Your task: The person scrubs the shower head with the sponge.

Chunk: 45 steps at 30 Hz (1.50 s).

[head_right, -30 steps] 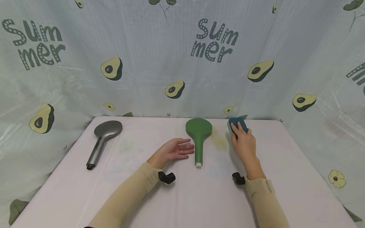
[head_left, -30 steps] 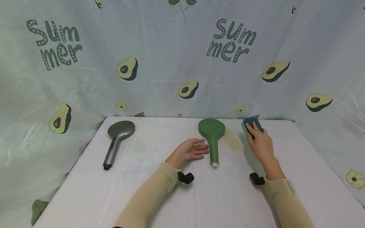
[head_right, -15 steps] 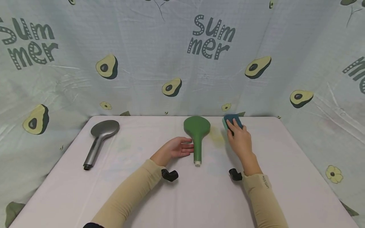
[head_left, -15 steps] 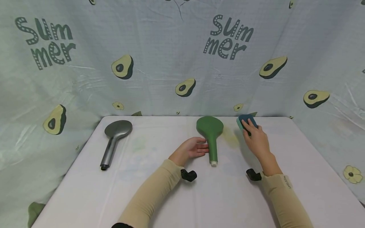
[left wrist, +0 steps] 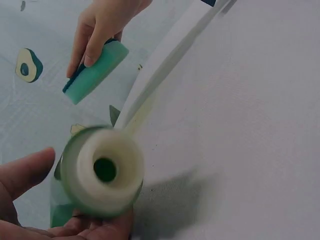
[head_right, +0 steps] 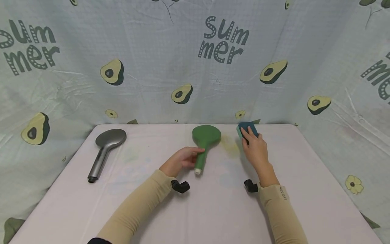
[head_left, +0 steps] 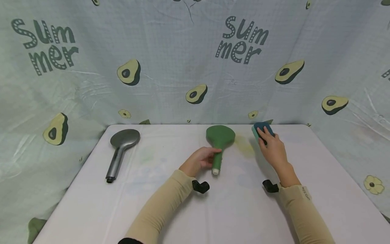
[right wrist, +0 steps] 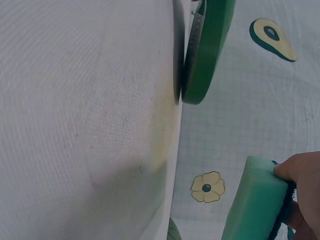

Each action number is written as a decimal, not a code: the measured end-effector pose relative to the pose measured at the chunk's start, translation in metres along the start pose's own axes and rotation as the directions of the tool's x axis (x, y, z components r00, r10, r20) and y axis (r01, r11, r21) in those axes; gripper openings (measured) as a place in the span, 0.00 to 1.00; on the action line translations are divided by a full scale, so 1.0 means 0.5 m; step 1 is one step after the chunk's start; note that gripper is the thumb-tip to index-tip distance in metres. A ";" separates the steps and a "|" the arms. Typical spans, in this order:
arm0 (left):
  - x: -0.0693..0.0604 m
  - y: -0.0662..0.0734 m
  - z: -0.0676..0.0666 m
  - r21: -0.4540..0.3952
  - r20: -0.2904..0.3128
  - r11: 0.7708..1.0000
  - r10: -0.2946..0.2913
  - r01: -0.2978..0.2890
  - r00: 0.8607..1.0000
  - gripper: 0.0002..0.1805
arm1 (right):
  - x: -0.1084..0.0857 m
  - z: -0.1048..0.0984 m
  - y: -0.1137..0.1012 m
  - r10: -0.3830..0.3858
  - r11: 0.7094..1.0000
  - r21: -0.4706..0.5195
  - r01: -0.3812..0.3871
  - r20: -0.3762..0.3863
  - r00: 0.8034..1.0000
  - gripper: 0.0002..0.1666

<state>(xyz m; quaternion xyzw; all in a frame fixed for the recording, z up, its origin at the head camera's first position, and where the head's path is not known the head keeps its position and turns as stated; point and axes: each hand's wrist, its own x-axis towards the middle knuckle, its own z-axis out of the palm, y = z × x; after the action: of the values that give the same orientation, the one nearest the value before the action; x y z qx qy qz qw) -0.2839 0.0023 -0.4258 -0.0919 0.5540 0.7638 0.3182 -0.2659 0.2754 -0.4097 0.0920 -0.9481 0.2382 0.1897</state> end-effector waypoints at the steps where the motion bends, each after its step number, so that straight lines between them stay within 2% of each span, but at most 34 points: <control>1: 0.000 0.000 0.000 0.023 0.001 1.000 0.005 -0.005 1.000 0.05 | 0.001 -0.001 -0.001 -0.002 1.000 -0.002 0.002 0.000 1.000 0.28; 3: 0.001 0.000 -0.003 0.052 0.006 0.999 0.014 -0.015 1.000 0.07 | 0.002 -0.001 -0.001 -0.005 1.000 -0.007 0.005 0.001 1.000 0.28; 9: 0.001 0.003 -0.022 0.069 0.025 0.997 0.042 -0.043 0.999 0.15 | 0.004 0.000 -0.001 -0.011 1.000 -0.017 0.011 0.010 1.000 0.28; 17: -0.016 0.013 -0.052 0.139 0.028 0.989 0.057 -0.060 0.998 0.26 | 0.007 -0.001 -0.004 -0.018 0.999 -0.028 0.018 0.017 1.000 0.28; 24: -0.035 0.025 -0.084 0.253 0.022 0.961 0.106 -0.108 0.994 0.24 | 0.011 -0.004 -0.012 -0.020 1.000 0.002 0.020 0.055 0.998 0.28; 35: -0.082 0.045 -0.130 0.306 0.066 0.940 0.135 -0.149 0.989 0.30 | 0.025 0.002 -0.030 -0.086 0.995 0.053 0.080 0.138 0.987 0.29; 41: -0.104 0.051 -0.153 0.333 0.092 0.923 0.170 -0.191 0.981 0.29 | 0.042 0.020 -0.057 -0.156 0.985 0.099 0.141 0.160 0.975 0.29; 45: -0.116 0.051 -0.159 0.332 0.108 0.920 0.181 -0.207 0.977 0.31 | 0.050 0.032 -0.077 -0.188 0.977 0.128 0.167 0.171 0.967 0.30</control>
<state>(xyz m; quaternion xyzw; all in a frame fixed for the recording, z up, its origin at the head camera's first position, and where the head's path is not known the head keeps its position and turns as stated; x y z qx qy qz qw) -0.2707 -0.0966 -0.4065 0.0487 0.6719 0.6870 0.2724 -0.2838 0.2319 -0.3968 0.2087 -0.9343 0.2640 0.1173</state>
